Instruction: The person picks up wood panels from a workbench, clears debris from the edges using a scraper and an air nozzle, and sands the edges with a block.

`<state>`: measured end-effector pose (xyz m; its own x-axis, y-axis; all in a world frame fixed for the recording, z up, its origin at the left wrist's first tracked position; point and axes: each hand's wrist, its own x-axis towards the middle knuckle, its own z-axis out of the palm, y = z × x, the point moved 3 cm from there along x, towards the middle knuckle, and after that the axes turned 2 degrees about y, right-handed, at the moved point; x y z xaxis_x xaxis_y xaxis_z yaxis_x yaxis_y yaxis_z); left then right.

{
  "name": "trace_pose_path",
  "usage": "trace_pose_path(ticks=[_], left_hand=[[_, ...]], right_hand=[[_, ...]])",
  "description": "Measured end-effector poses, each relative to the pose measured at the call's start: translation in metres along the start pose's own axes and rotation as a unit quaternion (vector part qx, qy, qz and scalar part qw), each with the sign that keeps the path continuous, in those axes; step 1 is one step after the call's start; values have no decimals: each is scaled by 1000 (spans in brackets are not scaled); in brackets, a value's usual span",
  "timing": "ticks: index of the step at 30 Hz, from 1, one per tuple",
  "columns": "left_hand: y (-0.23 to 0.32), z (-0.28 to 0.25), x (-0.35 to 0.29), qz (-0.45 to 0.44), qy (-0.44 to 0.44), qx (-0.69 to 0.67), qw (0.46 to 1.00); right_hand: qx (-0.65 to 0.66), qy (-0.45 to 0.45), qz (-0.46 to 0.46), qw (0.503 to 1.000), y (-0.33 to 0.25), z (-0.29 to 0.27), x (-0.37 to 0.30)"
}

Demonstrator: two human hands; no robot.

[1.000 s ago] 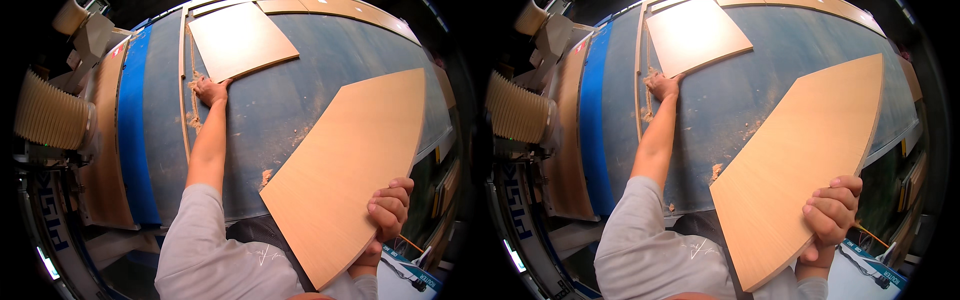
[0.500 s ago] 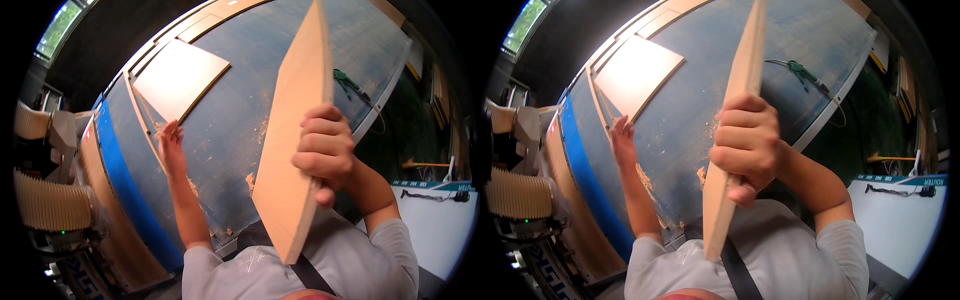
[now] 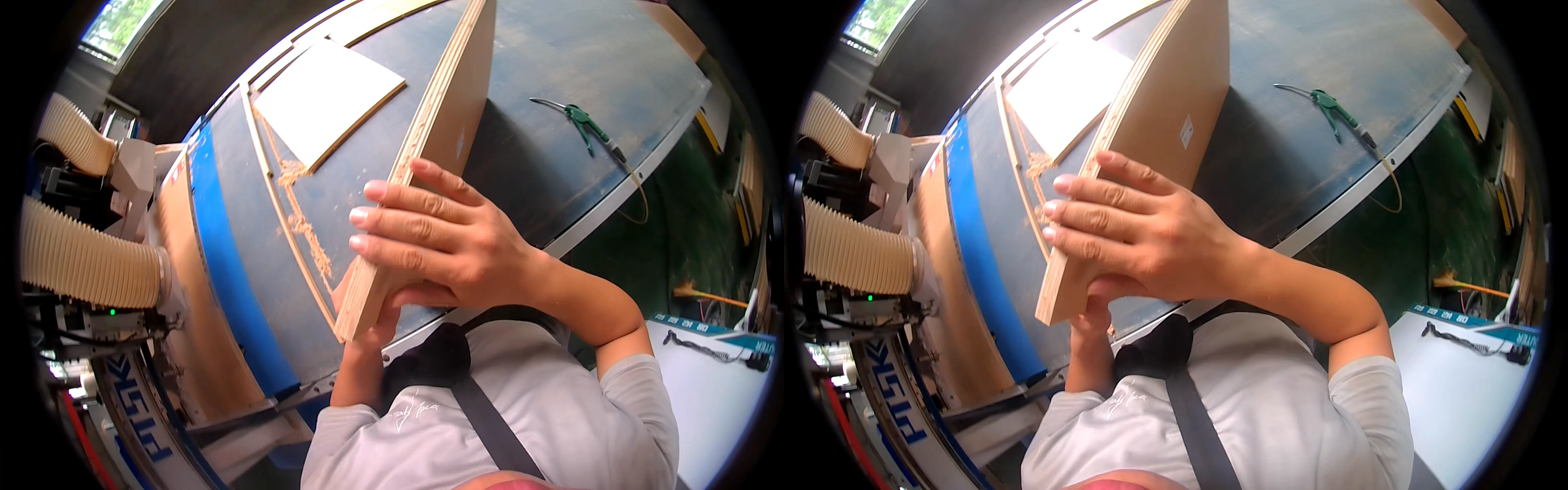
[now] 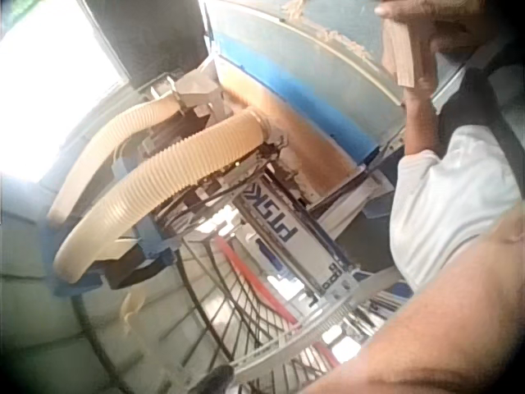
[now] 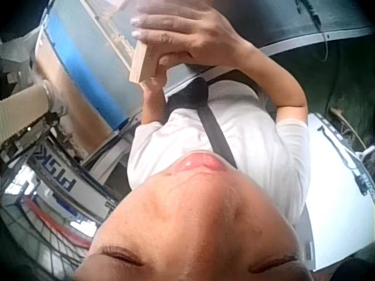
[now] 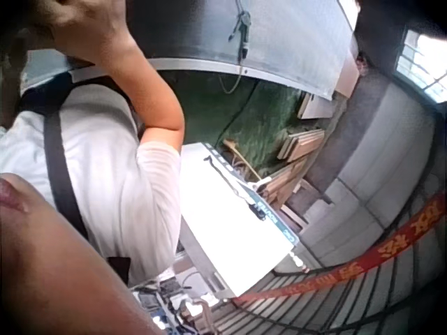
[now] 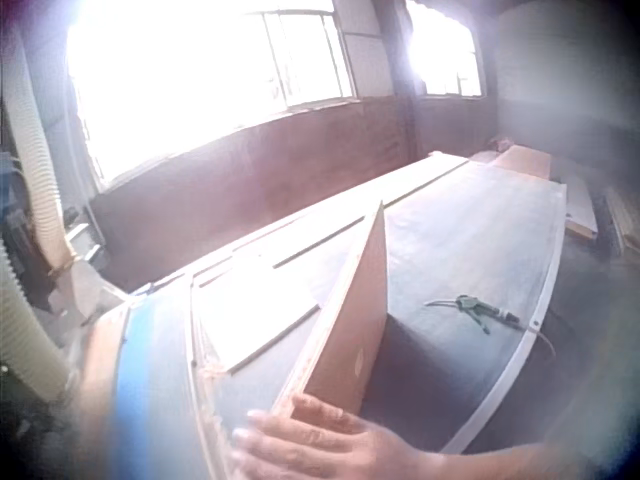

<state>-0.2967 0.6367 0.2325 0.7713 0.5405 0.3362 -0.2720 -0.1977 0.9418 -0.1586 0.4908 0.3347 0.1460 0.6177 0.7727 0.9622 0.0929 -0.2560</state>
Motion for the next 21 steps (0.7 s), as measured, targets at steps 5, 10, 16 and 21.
trace_pose_path(ticks=[5, 10, 16, 21], left_hand=[[10, 28, 17, 109, 37, 36, 993], [16, 57, 10, 136, 37, 119, 983], [3, 80, -17, 216, 156, 246, 932], [-22, 83, -33, 81, 343, 133, 926]], right_hand=[[69, 2, -24, 997, 20, -13, -10], [-53, -17, -1, 998, 49, -65, -24], [-58, 68, 120, 989, 194, -132, -82], [-319, -45, 367, 873, 405, -139, -272]])
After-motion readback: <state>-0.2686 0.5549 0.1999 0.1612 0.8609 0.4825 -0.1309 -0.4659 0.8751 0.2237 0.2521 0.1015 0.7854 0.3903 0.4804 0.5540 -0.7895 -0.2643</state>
